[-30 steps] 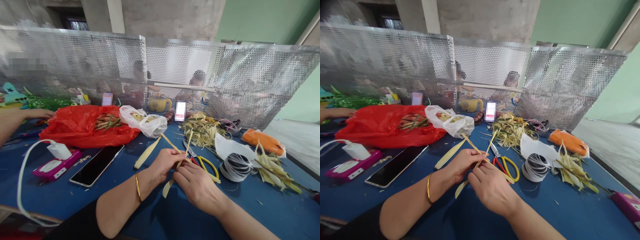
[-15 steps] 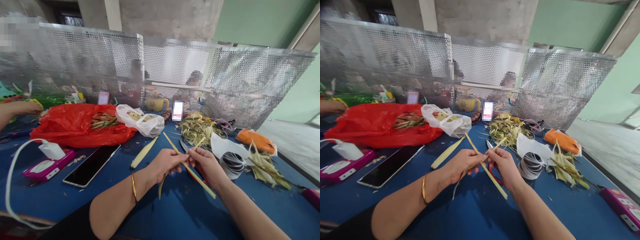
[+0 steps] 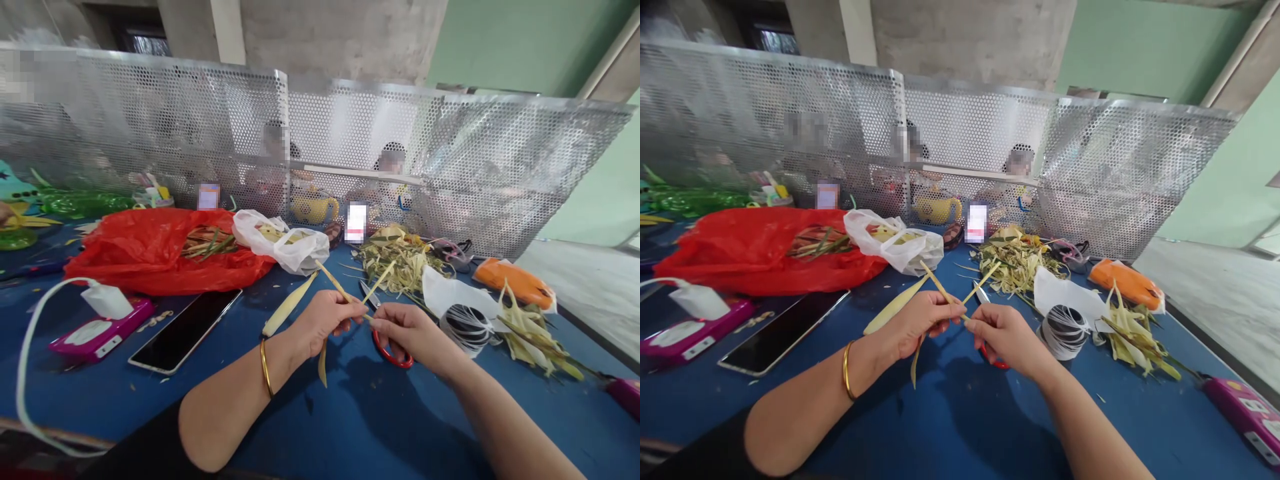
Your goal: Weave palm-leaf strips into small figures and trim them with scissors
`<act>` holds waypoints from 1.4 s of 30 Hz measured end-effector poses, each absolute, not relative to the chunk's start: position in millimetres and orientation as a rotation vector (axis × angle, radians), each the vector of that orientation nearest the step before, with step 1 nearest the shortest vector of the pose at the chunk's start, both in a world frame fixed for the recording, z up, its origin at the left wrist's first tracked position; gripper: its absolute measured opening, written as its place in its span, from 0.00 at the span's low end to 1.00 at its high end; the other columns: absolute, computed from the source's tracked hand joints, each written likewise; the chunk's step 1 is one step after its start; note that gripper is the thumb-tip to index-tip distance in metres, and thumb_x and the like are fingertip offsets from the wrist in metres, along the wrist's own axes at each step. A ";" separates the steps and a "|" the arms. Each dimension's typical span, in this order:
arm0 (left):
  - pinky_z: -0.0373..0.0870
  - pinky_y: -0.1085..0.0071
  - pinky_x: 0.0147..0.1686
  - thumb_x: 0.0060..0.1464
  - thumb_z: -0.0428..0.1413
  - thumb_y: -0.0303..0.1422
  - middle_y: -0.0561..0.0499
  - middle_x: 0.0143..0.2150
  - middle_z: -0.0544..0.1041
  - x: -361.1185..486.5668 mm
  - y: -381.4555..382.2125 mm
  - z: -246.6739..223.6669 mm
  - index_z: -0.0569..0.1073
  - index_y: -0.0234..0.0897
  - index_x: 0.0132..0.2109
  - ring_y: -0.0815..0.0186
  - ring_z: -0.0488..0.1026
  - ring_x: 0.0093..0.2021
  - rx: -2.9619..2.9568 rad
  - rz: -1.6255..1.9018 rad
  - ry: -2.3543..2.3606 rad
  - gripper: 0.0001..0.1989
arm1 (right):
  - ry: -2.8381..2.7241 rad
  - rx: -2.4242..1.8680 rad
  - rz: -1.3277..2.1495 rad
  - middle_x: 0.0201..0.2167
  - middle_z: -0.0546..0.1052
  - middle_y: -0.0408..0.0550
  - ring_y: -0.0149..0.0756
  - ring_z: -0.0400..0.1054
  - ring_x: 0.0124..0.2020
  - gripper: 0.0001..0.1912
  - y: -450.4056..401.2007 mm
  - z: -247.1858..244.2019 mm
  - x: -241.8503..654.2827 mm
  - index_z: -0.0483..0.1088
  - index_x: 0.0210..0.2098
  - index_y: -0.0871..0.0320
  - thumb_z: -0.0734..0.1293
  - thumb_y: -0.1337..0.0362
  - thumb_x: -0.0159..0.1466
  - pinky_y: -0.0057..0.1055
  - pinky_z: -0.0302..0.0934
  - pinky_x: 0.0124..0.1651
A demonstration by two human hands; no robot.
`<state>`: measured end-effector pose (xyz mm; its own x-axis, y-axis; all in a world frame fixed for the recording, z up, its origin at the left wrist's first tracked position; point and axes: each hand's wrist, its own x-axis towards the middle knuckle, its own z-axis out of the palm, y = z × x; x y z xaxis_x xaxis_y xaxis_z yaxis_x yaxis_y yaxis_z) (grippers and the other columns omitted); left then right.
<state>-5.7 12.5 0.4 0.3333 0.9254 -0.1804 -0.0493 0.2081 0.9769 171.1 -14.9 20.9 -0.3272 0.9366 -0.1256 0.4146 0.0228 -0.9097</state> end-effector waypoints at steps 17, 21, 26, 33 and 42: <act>0.51 0.77 0.17 0.43 0.64 0.40 0.53 0.23 0.72 -11.6 14.8 12.1 0.75 0.31 0.30 0.77 0.60 0.17 1.042 0.773 0.932 0.14 | -1.840 -1.189 1.579 0.20 0.71 0.42 0.27 0.60 0.19 0.20 -23.7 38.9 187.4 0.71 0.30 0.60 0.66 0.48 0.60 0.25 0.53 0.23; 0.55 0.76 0.18 0.53 0.55 0.47 0.49 0.27 0.75 -13.5 13.3 13.3 0.76 0.30 0.33 0.75 0.64 0.19 1.035 0.710 0.798 0.21 | -1.643 -1.260 1.471 0.22 0.73 0.44 0.26 0.63 0.21 0.24 -12.0 28.4 187.4 0.72 0.29 0.62 0.66 0.44 0.59 0.24 0.56 0.25; 0.55 0.77 0.18 0.47 0.61 0.43 0.50 0.25 0.75 -8.9 8.4 8.9 0.74 0.31 0.29 0.76 0.62 0.18 1.168 0.707 0.855 0.17 | -1.309 -1.141 1.361 0.18 0.69 0.39 0.25 0.60 0.19 0.19 -8.1 12.0 170.4 0.71 0.27 0.60 0.73 0.49 0.53 0.23 0.54 0.23; 0.51 0.77 0.16 0.46 0.61 0.35 0.55 0.19 0.70 1.0 2.8 3.3 0.73 0.32 0.23 0.78 0.57 0.15 1.245 0.689 0.951 0.11 | -1.263 -1.260 1.163 0.14 0.67 0.39 0.26 0.58 0.16 0.21 -7.2 -0.3 162.7 0.63 0.18 0.58 0.72 0.48 0.51 0.25 0.53 0.22; 0.67 0.75 0.27 0.42 0.65 0.35 0.47 0.27 0.78 0.9 4.2 5.6 0.78 0.29 0.31 0.70 0.72 0.25 0.868 0.911 1.007 0.12 | -2.149 -1.134 -0.288 0.28 0.75 0.46 0.34 0.67 0.30 0.10 -27.2 20.0 167.8 0.71 0.36 0.58 0.60 0.62 0.68 0.30 0.54 0.34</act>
